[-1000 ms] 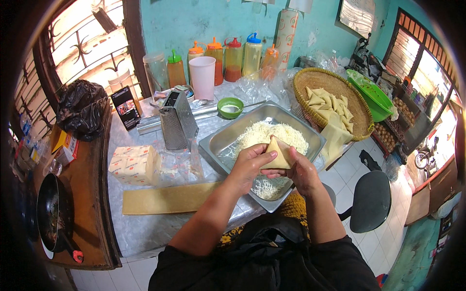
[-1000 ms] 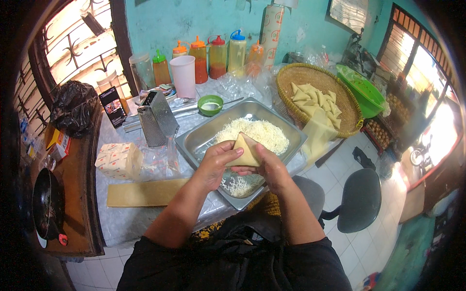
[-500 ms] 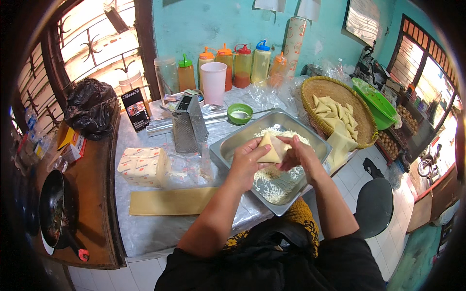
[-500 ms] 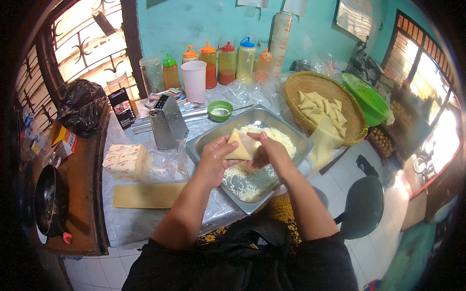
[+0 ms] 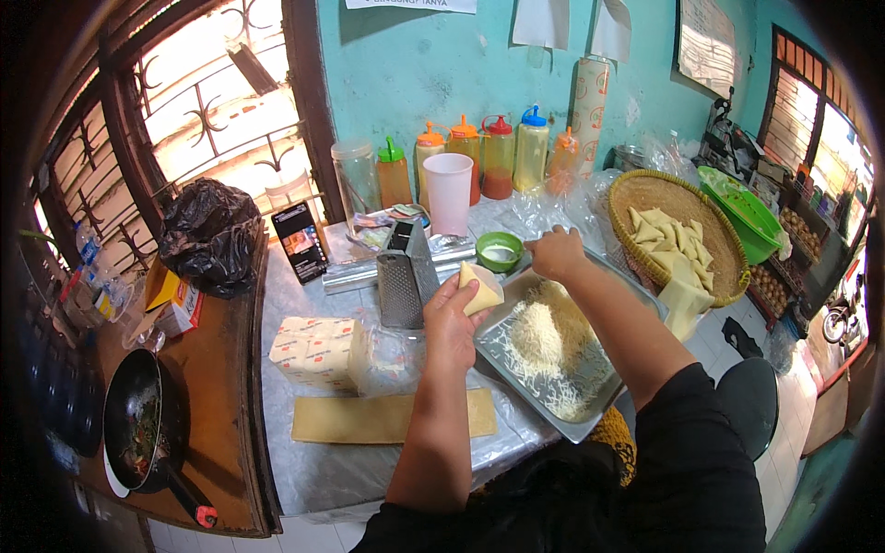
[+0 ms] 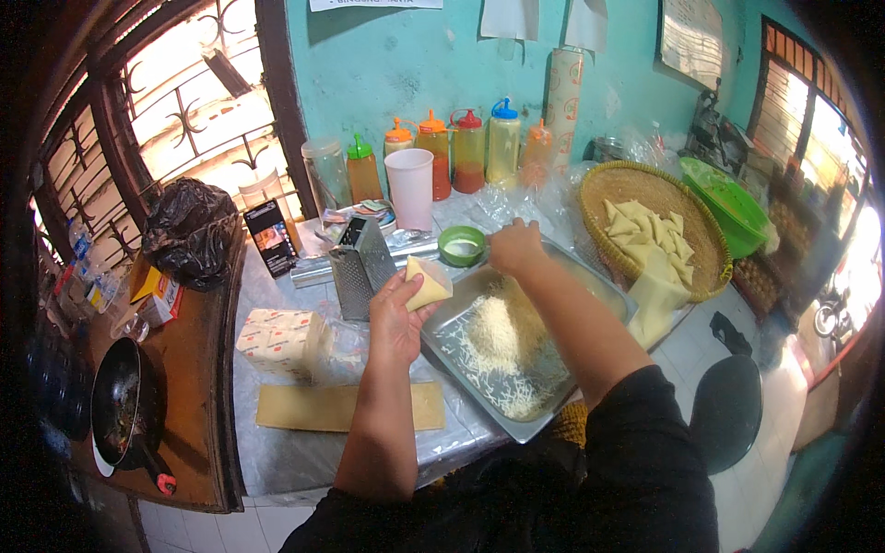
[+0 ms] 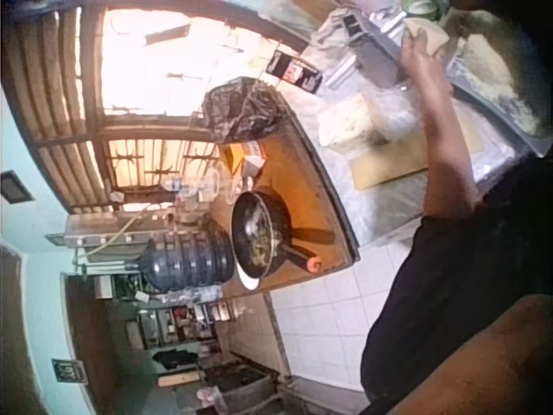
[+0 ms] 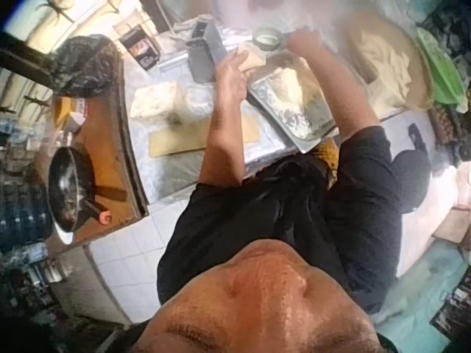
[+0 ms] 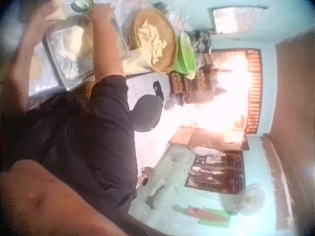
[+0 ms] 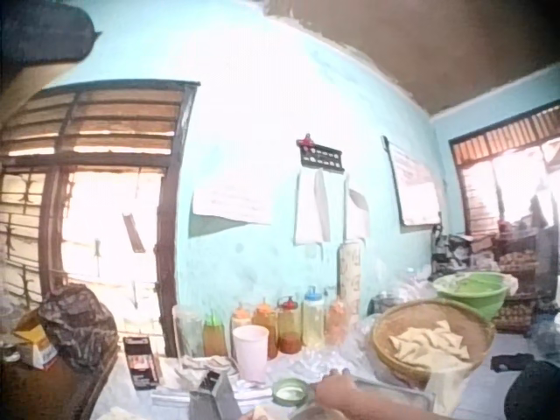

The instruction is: The person folds thin dough sheets into cones, fills them with shredded cheese from a metal tray, and seals them into triangular spring rolls. Completed rolls are placed into a woven basket on the table.

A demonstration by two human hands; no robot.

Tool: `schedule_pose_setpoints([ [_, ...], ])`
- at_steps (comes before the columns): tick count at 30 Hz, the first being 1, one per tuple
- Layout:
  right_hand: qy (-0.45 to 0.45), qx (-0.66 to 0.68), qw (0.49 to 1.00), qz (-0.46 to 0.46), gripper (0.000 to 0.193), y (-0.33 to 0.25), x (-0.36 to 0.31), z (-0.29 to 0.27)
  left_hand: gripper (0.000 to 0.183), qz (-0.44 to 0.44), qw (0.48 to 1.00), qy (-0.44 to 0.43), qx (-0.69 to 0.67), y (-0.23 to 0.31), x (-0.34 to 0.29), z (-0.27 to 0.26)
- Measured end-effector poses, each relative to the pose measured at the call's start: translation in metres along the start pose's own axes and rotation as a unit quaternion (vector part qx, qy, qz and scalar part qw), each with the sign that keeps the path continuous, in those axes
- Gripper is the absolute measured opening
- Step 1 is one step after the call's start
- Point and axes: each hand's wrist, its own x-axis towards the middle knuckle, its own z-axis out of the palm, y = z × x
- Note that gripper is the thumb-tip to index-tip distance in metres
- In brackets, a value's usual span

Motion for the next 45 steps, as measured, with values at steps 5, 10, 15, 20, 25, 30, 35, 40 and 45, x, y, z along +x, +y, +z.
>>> schedule_pose_setpoints([
  [5,0.02,0.019,1.0,0.002,0.026,-0.002,0.013,0.014,0.033,0.01,0.999,0.004,-0.031,-0.002,0.008,-0.005],
  [10,0.026,0.026,0.999,-0.036,0.023,-0.007,-0.003,-0.002,0.031,0.013,0.999,0.025,-0.026,0.002,0.01,-0.01],
  [15,0.039,0.007,0.999,-0.032,0.022,-0.005,-0.008,0.006,0.03,0.01,1.0,0.002,-0.029,0.001,0.007,-0.006],
  [20,0.12,0.027,0.992,-0.009,0.022,-0.005,-0.022,0.011,0.031,-0.001,0.999,-0.031,-0.033,-0.002,0.007,-0.007],
  [25,0.068,0.161,0.98,0.095,0.025,0.003,-0.025,0.013,0.033,-0.004,0.998,-0.047,-0.03,-0.005,0.008,-0.006],
  [30,0.024,0.222,0.965,0.134,0.028,0.012,-0.023,0.009,0.033,-0.009,0.998,-0.062,0.008,-0.007,0.005,-0.001],
  [35,0.028,0.132,0.988,0.071,0.027,0.011,-0.023,-0.011,0.033,-0.011,0.998,-0.065,0.017,-0.009,0.003,0.0],
  [40,0.022,0.035,0.997,0.06,0.026,0.018,-0.014,-0.046,0.035,-0.02,0.997,-0.071,0.01,-0.007,0.001,-0.001],
  [45,0.022,0.079,0.989,0.122,0.028,0.037,-0.017,-0.061,0.037,-0.042,0.995,-0.089,-0.02,-0.008,0.002,0.002],
])
